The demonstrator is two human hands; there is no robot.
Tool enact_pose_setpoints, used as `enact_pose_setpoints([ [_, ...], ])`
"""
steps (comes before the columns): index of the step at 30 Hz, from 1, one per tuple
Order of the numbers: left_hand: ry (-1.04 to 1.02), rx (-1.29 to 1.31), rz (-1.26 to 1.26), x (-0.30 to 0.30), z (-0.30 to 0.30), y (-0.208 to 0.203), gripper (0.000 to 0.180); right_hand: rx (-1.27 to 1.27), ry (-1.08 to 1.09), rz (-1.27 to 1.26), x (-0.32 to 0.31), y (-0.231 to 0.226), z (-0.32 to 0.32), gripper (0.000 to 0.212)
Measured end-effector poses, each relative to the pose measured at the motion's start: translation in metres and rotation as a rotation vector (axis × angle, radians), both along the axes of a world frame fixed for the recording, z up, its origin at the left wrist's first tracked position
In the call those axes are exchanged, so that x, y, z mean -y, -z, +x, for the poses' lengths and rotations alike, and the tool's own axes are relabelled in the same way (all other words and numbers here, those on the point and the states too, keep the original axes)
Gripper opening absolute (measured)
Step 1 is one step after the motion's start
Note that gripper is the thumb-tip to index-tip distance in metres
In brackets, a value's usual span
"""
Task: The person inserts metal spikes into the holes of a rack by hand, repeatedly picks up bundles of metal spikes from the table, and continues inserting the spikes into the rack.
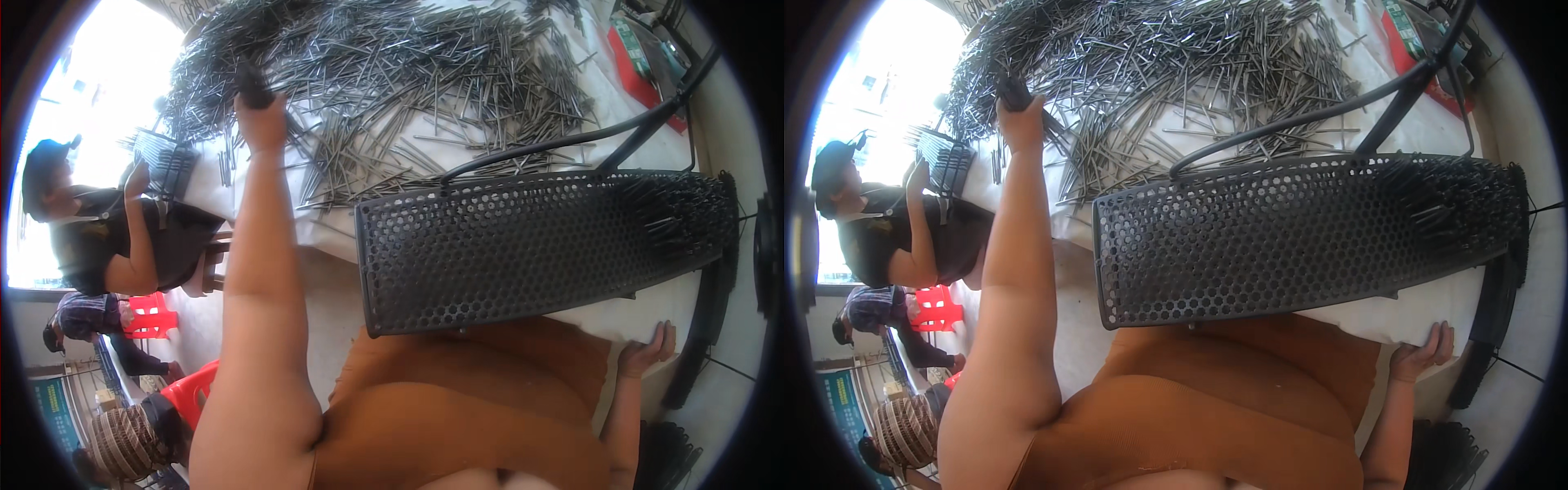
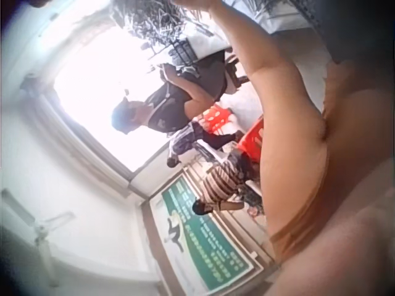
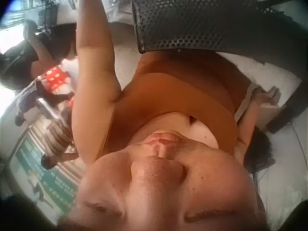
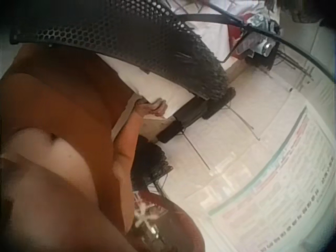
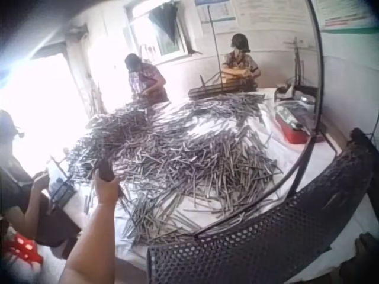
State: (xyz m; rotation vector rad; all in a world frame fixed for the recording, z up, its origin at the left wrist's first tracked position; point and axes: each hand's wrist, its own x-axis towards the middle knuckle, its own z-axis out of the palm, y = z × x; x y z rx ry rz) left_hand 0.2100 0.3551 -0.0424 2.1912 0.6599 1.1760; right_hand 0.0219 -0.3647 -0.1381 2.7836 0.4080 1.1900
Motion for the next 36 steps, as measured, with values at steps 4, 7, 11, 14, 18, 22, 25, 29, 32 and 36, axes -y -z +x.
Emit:
enact_pose_setpoints([
  [4, 0.052, 0.145, -0.283, -0.023, -0.007, 0.047, 0.048, 0.000, 0.001, -0.003, -0.002, 0.000, 0.002, 0.045],
  [7, 0.114, -0.197, -0.458, -0.038, -0.008, 0.031, 0.036, -0.010, 0.017, -0.014, -0.001, 0.000, -0.002, 0.043],
  [11, 0.199, 0.186, -0.502, -0.053, -0.022, 0.005, 0.046, -0.019, 0.013, -0.013, -0.003, 0.000, -0.002, 0.041],
  [14, 0.229, 0.212, -0.512, -0.055, -0.045, 0.015, 0.063, 0.004, 0.023, 0.001, -0.002, -0.001, -0.002, 0.040],
  [18, 0.257, 0.283, -0.563, -0.033, -0.049, 0.051, 0.050, -0.008, 0.014, 0.001, 0.000, 0.003, 0.000, 0.040],
  [22, 0.280, 0.145, -0.665, 0.012, -0.014, 0.053, 0.030, -0.023, -0.020, 0.036, 0.002, 0.002, -0.002, 0.040],
  [25, 0.288, 0.025, -0.595, 0.034, 0.012, 0.062, 0.020, -0.042, -0.010, 0.068, 0.003, 0.004, -0.002, 0.042],
  [29, 0.227, -0.096, -0.552, 0.021, 0.006, 0.061, 0.023, -0.322, 0.024, 0.235, -0.015, -0.033, -0.015, 0.033],
  [32, 0.276, -0.228, -0.357, -0.011, 0.000, 0.072, 0.036, -0.371, -0.208, 0.683, -0.048, -0.090, -0.010, 0.023],
  [36, 0.318, -0.136, -0.648, 0.061, 0.008, 0.048, 0.039, -0.376, -0.937, 1.122, -0.114, -0.205, 0.026, 0.027],
])
